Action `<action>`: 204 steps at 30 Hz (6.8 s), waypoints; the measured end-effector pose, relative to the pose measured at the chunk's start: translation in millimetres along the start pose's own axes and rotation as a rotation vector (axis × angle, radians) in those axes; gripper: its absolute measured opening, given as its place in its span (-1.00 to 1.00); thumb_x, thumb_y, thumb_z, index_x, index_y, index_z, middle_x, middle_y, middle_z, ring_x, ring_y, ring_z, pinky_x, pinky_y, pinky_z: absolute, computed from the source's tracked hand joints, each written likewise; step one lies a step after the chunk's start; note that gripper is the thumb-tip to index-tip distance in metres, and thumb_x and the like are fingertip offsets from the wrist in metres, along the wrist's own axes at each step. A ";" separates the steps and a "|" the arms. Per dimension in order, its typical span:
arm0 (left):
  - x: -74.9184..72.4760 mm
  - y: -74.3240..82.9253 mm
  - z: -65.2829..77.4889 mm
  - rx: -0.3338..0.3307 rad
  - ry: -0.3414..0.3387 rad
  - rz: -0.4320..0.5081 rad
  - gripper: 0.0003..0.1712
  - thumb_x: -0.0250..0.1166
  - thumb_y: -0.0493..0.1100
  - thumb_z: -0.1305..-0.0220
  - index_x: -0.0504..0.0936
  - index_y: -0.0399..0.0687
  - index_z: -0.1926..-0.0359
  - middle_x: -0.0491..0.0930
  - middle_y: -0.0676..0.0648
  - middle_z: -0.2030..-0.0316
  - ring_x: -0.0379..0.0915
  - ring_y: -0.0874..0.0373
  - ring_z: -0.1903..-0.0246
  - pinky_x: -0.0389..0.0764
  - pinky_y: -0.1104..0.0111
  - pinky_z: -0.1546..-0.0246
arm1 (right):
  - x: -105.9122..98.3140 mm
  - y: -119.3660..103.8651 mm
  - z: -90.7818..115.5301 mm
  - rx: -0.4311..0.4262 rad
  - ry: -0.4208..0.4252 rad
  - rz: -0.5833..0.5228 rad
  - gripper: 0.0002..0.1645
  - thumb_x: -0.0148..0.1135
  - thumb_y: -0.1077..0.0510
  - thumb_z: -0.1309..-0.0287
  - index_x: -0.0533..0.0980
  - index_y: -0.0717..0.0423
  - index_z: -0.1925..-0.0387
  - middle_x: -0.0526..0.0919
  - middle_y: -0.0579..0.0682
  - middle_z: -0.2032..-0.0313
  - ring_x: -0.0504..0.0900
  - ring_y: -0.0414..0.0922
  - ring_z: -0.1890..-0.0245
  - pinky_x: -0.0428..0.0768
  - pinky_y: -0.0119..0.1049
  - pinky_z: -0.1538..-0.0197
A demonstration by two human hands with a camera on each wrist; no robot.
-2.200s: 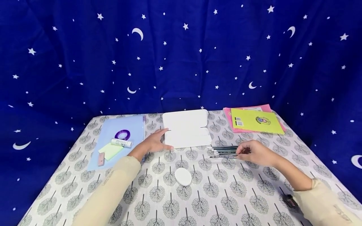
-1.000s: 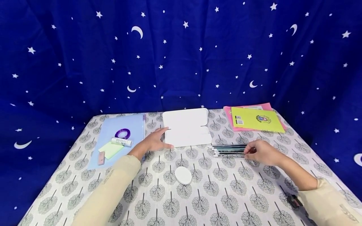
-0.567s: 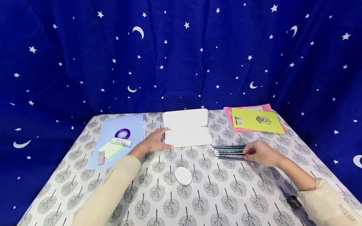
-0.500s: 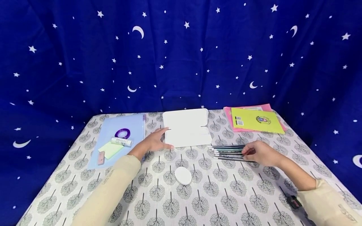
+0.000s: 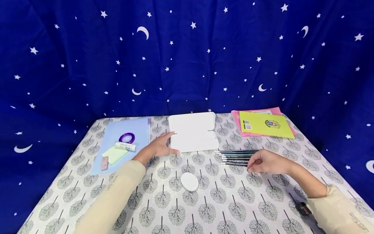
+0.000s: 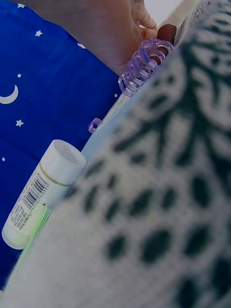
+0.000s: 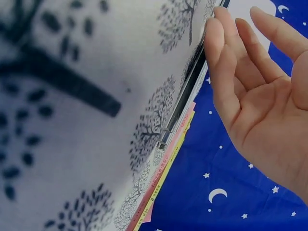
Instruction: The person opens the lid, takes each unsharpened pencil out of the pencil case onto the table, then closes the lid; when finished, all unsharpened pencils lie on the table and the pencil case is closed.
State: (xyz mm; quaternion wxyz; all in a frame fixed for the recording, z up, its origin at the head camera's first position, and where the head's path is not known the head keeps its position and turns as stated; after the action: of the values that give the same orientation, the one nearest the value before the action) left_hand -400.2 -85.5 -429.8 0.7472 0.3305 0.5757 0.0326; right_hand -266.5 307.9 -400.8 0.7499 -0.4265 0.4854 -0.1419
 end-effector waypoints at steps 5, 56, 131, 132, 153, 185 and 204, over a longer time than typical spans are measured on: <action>-0.1 -0.7 0.4 0.001 0.004 -0.005 0.25 0.41 0.38 -0.02 -0.07 0.21 -0.59 -0.07 -0.15 -0.55 -0.14 -0.15 -0.51 -0.02 -0.16 -0.44 | -2.2 1.1 -1.1 0.019 0.025 0.021 -0.80 0.36 0.22 -0.17 0.64 0.29 0.22 0.69 0.06 0.45 0.50 -0.25 0.58 0.49 -0.45 0.57; -1.1 4.7 1.5 -0.010 0.012 0.007 0.25 0.44 0.35 -0.02 -0.06 0.20 -0.58 -0.09 -0.14 -0.56 -0.16 -0.16 -0.51 -0.04 -0.18 -0.44 | 3.4 -52.4 -77.7 -0.141 0.170 0.217 -0.74 0.34 0.23 -0.20 0.62 0.31 0.12 0.74 0.07 0.21 0.71 -0.06 0.19 0.68 -0.22 0.05; -0.5 -0.9 -3.4 -0.017 0.008 0.003 0.27 0.45 0.37 0.02 -0.05 0.23 -0.58 -0.07 -0.13 -0.55 -0.11 -0.17 -0.50 0.00 -0.16 -0.44 | 35.0 -57.4 -207.2 -0.023 0.081 0.258 -0.75 0.36 0.20 -0.12 0.65 0.24 0.16 0.71 -0.04 0.30 0.62 -0.14 0.24 0.60 -0.22 0.00; -0.2 -1.4 -3.3 -0.021 0.006 0.007 0.27 0.45 0.37 0.02 -0.05 0.24 -0.58 -0.08 -0.13 -0.56 -0.12 -0.17 -0.50 0.00 -0.16 -0.44 | 35.2 -56.9 -207.3 -0.015 0.082 0.247 -0.76 0.36 0.21 -0.13 0.65 0.24 0.17 0.71 -0.04 0.31 0.62 -0.14 0.25 0.60 -0.23 0.02; 0.8 0.0 -2.4 -0.031 0.004 0.007 0.28 0.44 0.40 0.03 -0.06 0.27 -0.58 -0.11 -0.10 -0.56 -0.16 -0.15 -0.51 -0.04 -0.17 -0.44 | 33.0 -50.5 -207.9 -0.026 0.096 0.167 -0.92 0.33 0.30 -0.13 0.67 0.24 0.31 0.65 -0.06 0.46 0.55 -0.20 0.42 0.56 -0.37 0.24; -2.7 1.1 1.3 -0.014 -0.001 -0.005 0.25 0.42 0.38 -0.01 -0.07 0.23 -0.59 -0.11 -0.14 -0.56 -0.18 -0.16 -0.51 -0.06 -0.19 -0.44 | 9.5 -56.7 -119.5 -0.254 0.218 0.188 -0.95 0.40 0.25 -0.14 0.66 0.14 0.33 0.69 -0.04 0.38 0.63 -0.05 0.49 0.55 -0.40 0.46; -0.6 2.1 -0.7 -0.013 -0.002 -0.009 0.26 0.41 0.40 -0.01 -0.08 0.25 -0.59 -0.13 -0.12 -0.56 -0.20 -0.14 -0.52 -0.07 -0.20 -0.43 | 2.7 -34.4 -49.4 -0.252 0.194 0.186 -0.93 0.43 0.20 -0.13 0.70 0.08 0.31 0.72 -0.14 0.37 0.63 -0.14 0.41 0.63 -0.34 0.35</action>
State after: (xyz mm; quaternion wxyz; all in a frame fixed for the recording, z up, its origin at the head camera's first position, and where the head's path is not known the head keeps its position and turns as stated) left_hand -400.3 -83.8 -428.3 0.7501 0.3229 0.5762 0.0326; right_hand -300.2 260.9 -383.9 0.6502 -0.4548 0.6065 -0.0505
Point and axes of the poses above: each hand's wrist, its own z-axis away from the middle knuckle, its own x-axis out of the palm, y = z × x, the point moved 4 cm from there along -z, towards the middle knuckle
